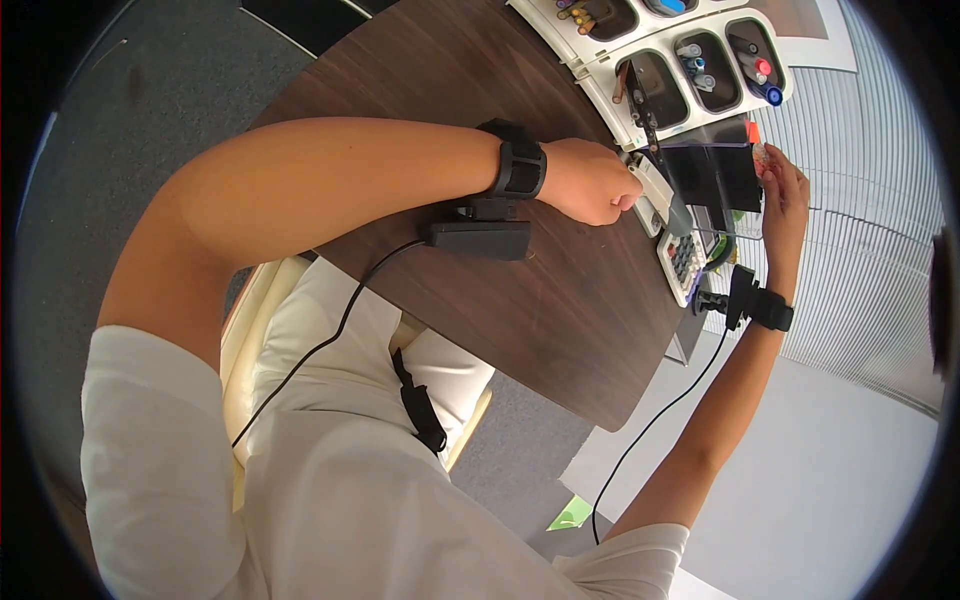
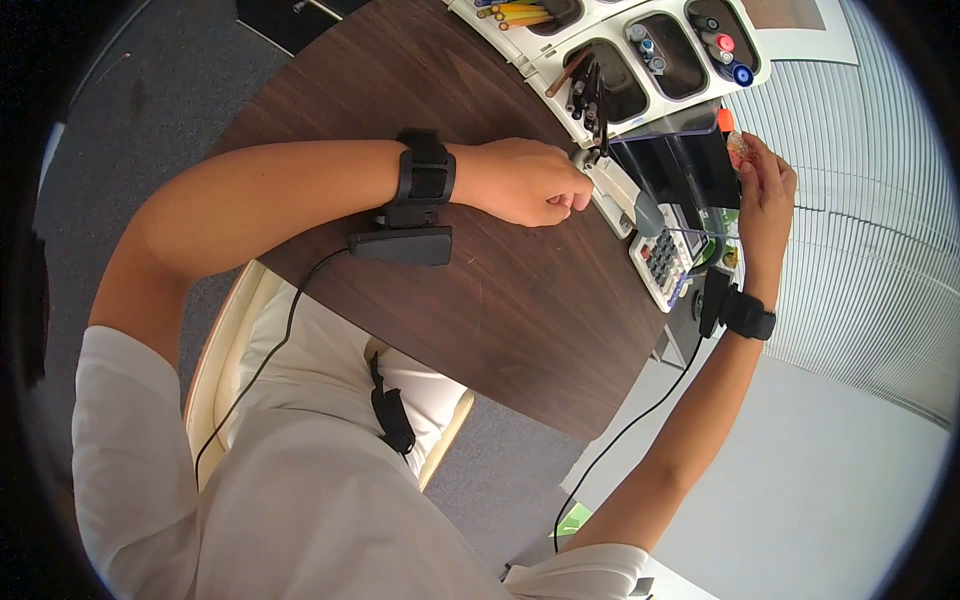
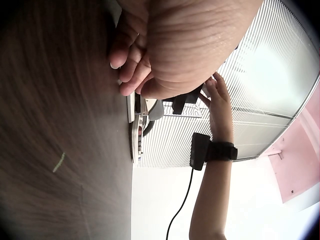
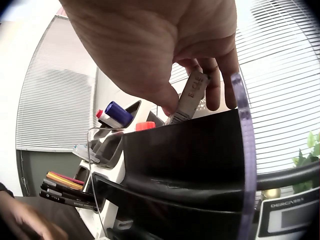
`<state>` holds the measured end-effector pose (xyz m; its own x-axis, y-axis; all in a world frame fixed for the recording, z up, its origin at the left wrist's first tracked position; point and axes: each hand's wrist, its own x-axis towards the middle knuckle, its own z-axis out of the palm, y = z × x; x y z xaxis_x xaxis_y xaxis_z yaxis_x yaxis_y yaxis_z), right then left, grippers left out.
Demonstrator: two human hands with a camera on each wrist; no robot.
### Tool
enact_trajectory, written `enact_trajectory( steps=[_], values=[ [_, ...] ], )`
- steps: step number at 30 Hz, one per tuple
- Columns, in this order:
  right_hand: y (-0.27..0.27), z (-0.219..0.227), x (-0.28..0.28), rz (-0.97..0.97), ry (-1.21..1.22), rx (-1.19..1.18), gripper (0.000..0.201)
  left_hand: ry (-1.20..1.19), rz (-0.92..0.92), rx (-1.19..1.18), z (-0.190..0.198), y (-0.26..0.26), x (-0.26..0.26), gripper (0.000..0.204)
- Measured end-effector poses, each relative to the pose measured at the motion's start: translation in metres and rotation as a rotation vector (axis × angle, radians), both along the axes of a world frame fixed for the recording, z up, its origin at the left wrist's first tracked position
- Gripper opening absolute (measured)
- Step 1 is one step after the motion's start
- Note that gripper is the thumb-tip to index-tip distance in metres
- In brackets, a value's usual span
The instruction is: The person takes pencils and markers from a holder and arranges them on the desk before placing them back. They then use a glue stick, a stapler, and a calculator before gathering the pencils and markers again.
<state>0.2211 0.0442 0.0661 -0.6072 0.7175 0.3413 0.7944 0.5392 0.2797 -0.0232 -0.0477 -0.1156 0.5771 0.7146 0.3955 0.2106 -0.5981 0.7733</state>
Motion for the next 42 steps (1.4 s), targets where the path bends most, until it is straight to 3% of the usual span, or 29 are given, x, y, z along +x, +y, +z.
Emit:
enact_trajectory(
  steps=[16,18,28,40,42],
  values=[
    [-0.002,-0.014,-0.02,-0.035,0.152,0.043,0.022,0.012,0.007,-0.003,0.0,0.0,0.001,0.019],
    [-0.001,-0.017,-0.018,0.03,0.175,0.086,0.021,0.01,0.006,-0.002,-0.002,0.002,0.002,0.019],
    [-0.004,-0.02,-0.023,0.091,0.083,0.182,0.019,-0.01,0.003,0.002,-0.001,0.001,0.001,0.018],
    [0.002,-0.025,-0.018,0.08,0.067,0.225,0.019,0.004,0.002,0.01,-0.002,0.002,0.002,0.018],
    [0.002,-0.026,-0.018,0.01,0.064,0.244,0.02,0.007,0.002,0.007,-0.001,0.002,0.002,0.019]
  ],
)
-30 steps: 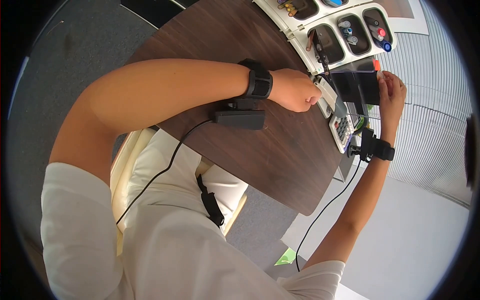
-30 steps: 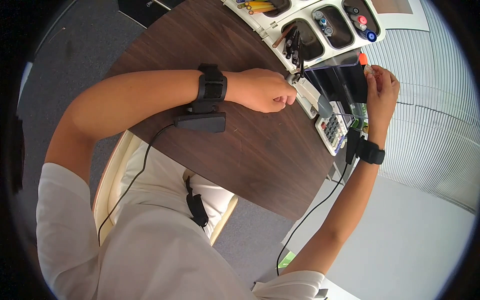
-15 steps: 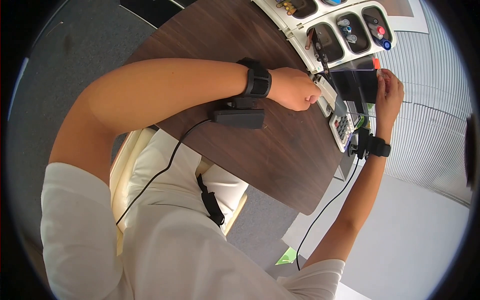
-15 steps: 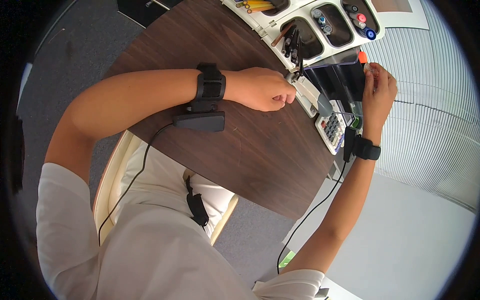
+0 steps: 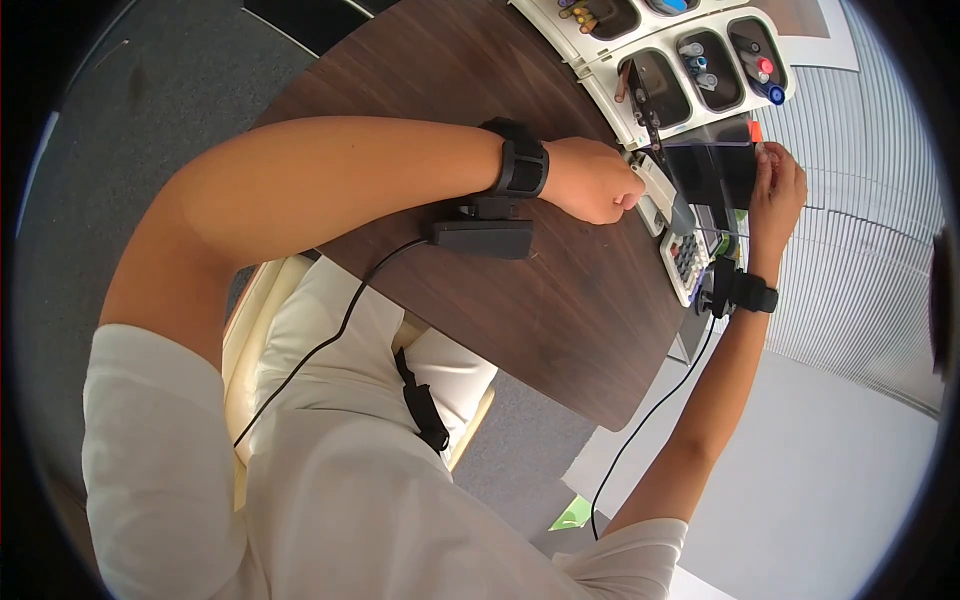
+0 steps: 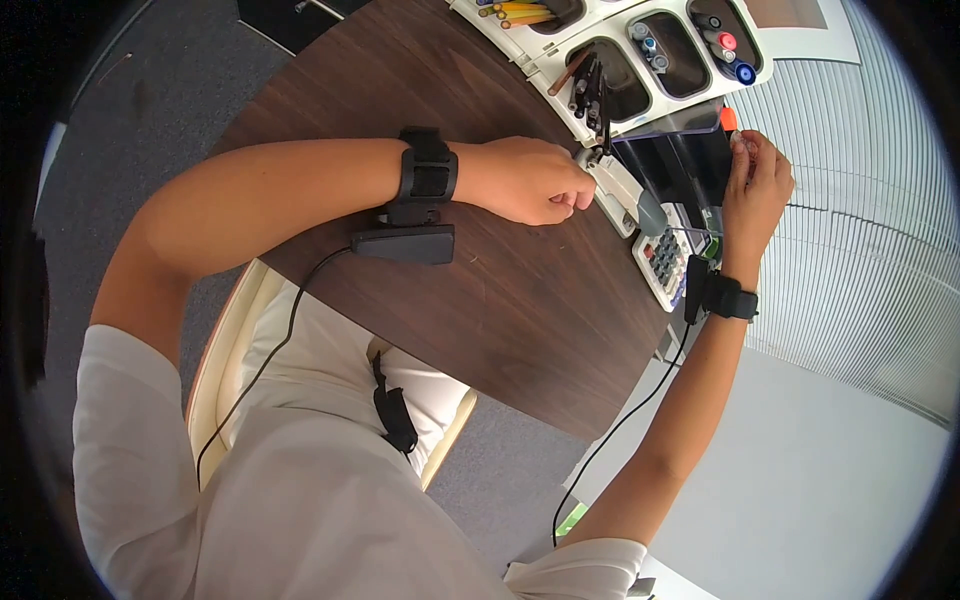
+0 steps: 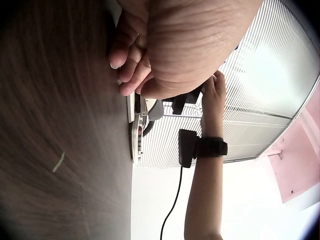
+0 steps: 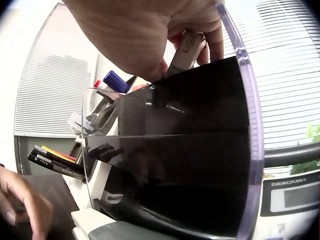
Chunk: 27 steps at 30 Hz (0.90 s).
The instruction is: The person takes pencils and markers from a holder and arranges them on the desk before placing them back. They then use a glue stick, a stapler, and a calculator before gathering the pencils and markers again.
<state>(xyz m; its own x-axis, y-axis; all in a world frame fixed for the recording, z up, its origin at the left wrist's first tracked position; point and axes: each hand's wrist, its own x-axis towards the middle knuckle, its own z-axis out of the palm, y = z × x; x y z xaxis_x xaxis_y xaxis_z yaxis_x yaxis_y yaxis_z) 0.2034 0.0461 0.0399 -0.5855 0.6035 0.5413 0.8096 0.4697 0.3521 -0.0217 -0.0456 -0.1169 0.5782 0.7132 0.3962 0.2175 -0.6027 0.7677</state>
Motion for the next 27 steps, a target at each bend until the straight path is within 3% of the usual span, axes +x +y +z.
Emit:
enact_trajectory(
  steps=[22,27],
  values=[
    [0.0019,-0.0067,0.0,0.053,0.059,0.028,0.018,0.019,0.007,0.011,0.0001,0.0002,0.0018,0.017],
    [-0.0001,-0.0048,-0.0037,0.048,0.164,-0.072,0.017,0.022,0.025,0.02,-0.0005,-0.0004,0.0042,0.016]
  ],
)
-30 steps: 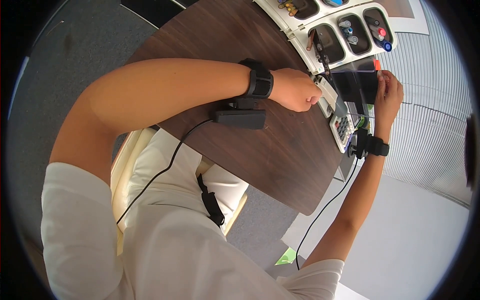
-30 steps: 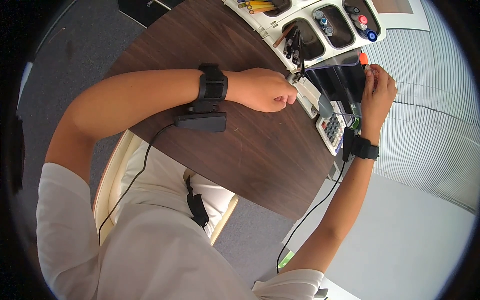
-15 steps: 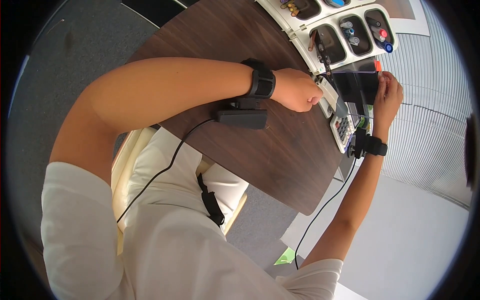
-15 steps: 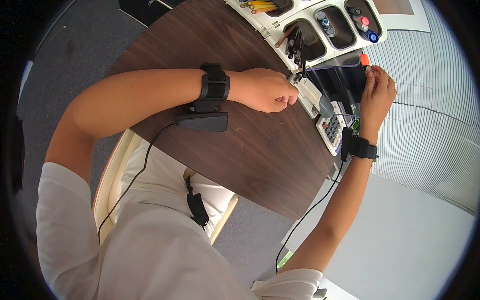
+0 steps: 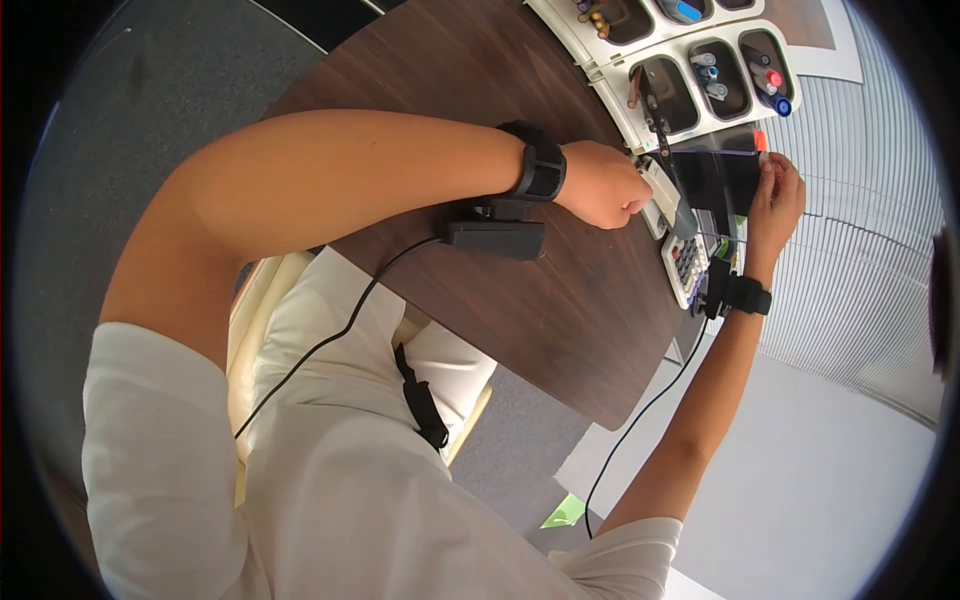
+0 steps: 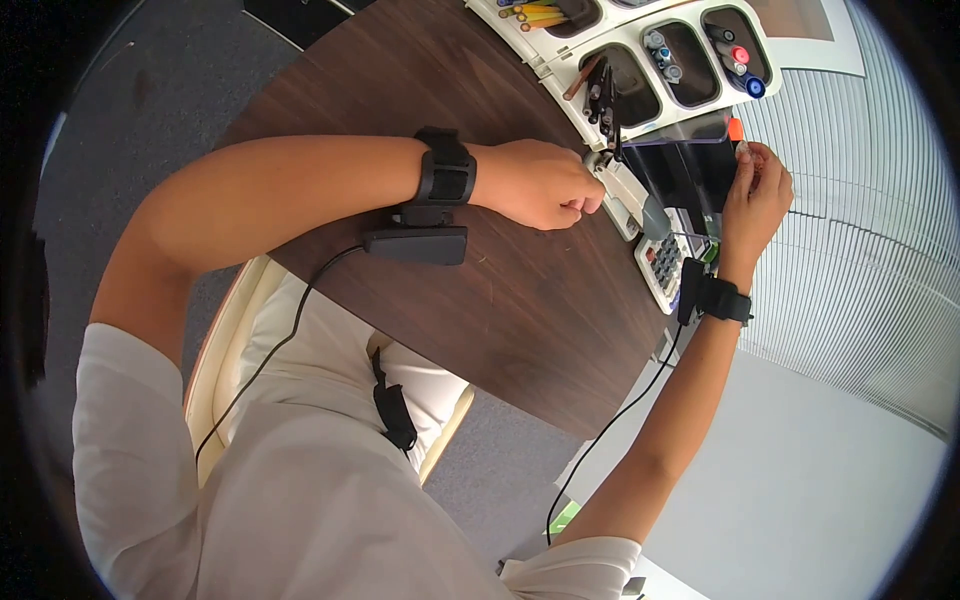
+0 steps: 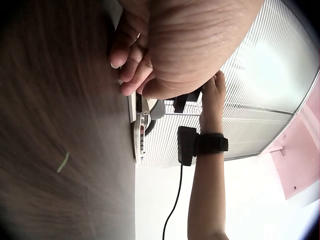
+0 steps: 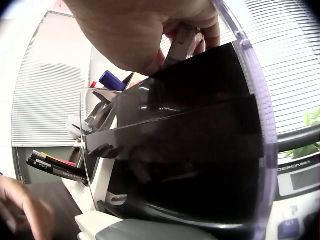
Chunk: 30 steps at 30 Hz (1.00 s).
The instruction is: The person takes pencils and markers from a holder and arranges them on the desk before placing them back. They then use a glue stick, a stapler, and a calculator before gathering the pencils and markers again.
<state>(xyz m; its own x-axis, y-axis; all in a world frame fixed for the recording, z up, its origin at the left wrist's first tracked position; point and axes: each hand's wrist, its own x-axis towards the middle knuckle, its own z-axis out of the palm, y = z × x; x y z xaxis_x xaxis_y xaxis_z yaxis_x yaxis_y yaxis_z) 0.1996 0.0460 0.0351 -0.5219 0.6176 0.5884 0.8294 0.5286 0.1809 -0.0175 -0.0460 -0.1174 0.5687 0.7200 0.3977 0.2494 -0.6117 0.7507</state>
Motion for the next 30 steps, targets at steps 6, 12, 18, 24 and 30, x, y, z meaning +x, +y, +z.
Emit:
enact_trajectory(
  steps=[6,12,18,24,30],
  values=[
    [0.0,0.001,0.002,-0.005,-0.005,-0.014,0.017,-0.063,0.015,0.091,-0.006,0.003,0.005,0.014],
    [0.003,0.008,0.008,-0.02,-0.005,-0.122,0.019,0.015,-0.016,0.072,-0.003,0.002,0.002,0.015],
    [0.005,0.033,0.024,0.063,-0.031,-0.4,0.031,0.02,-0.019,0.023,0.001,0.001,-0.002,0.016],
    [-0.008,0.051,0.023,-0.033,-0.072,-0.631,0.056,-0.028,-0.03,0.007,0.001,0.0,-0.004,0.017],
    [0.005,0.066,0.017,0.025,-0.187,-0.666,0.058,-0.019,-0.048,-0.009,0.002,0.001,-0.005,0.017]
  ],
)
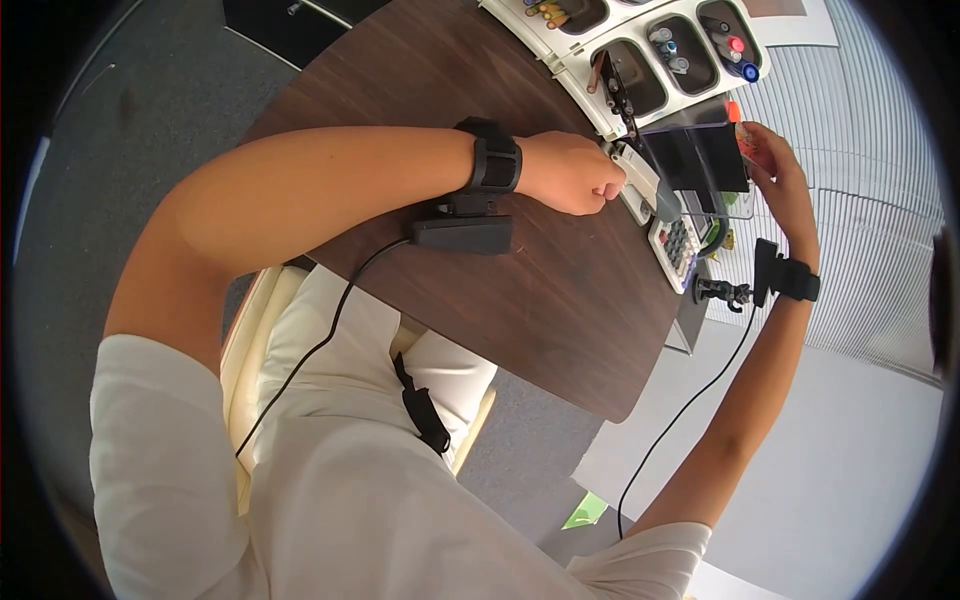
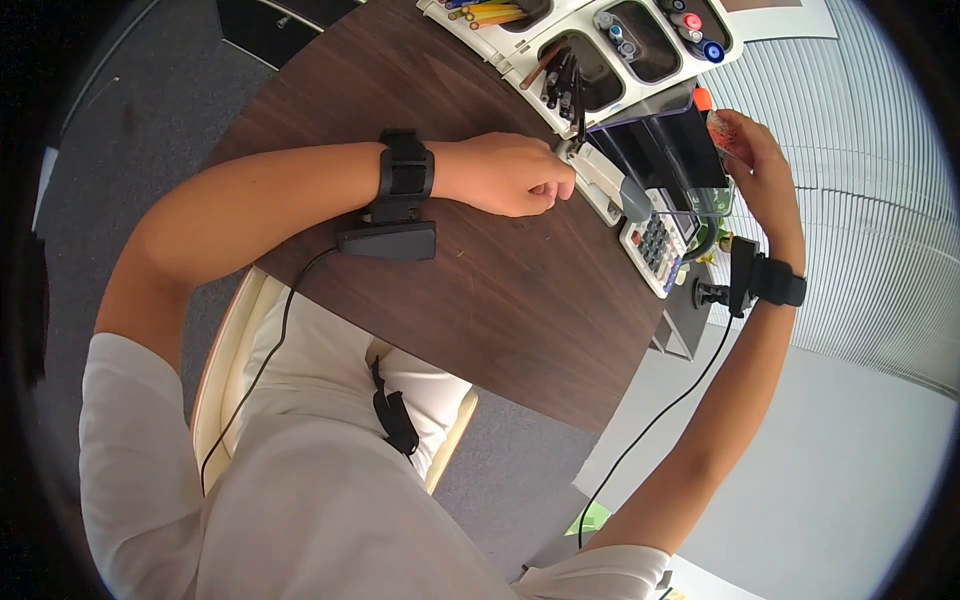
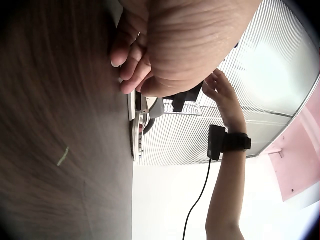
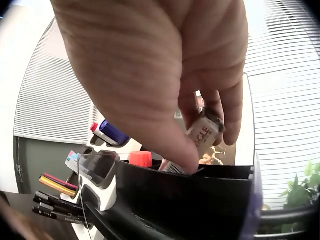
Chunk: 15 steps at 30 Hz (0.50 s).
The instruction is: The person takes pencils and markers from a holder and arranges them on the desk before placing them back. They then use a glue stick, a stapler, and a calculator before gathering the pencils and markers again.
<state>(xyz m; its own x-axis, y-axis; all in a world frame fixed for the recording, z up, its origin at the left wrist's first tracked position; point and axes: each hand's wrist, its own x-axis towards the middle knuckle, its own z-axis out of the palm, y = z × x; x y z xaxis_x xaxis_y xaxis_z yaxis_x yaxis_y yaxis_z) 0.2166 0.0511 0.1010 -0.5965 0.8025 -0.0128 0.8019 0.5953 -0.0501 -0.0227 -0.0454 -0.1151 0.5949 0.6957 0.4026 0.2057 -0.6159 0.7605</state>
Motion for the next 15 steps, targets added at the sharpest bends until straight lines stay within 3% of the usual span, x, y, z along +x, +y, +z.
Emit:
enact_trajectory(
  steps=[4,8,10,15],
  values=[
    [0.008,0.004,-0.001,0.106,-0.151,0.089,0.062,-0.005,0.003,-0.001,-0.001,0.0,0.0,0.017],
    [0.011,0.008,-0.006,0.034,-0.185,0.03,0.057,-0.006,-0.009,-0.022,0.0,0.0,-0.001,0.017],
    [0.021,0.008,-0.002,-0.019,-0.066,-0.147,0.055,-0.013,-0.007,-0.02,-0.001,0.0,-0.001,0.017],
    [0.006,0.01,-0.02,-0.141,0.05,-0.157,0.063,-0.018,-0.014,-0.024,-0.001,0.001,-0.001,0.017]
  ],
)
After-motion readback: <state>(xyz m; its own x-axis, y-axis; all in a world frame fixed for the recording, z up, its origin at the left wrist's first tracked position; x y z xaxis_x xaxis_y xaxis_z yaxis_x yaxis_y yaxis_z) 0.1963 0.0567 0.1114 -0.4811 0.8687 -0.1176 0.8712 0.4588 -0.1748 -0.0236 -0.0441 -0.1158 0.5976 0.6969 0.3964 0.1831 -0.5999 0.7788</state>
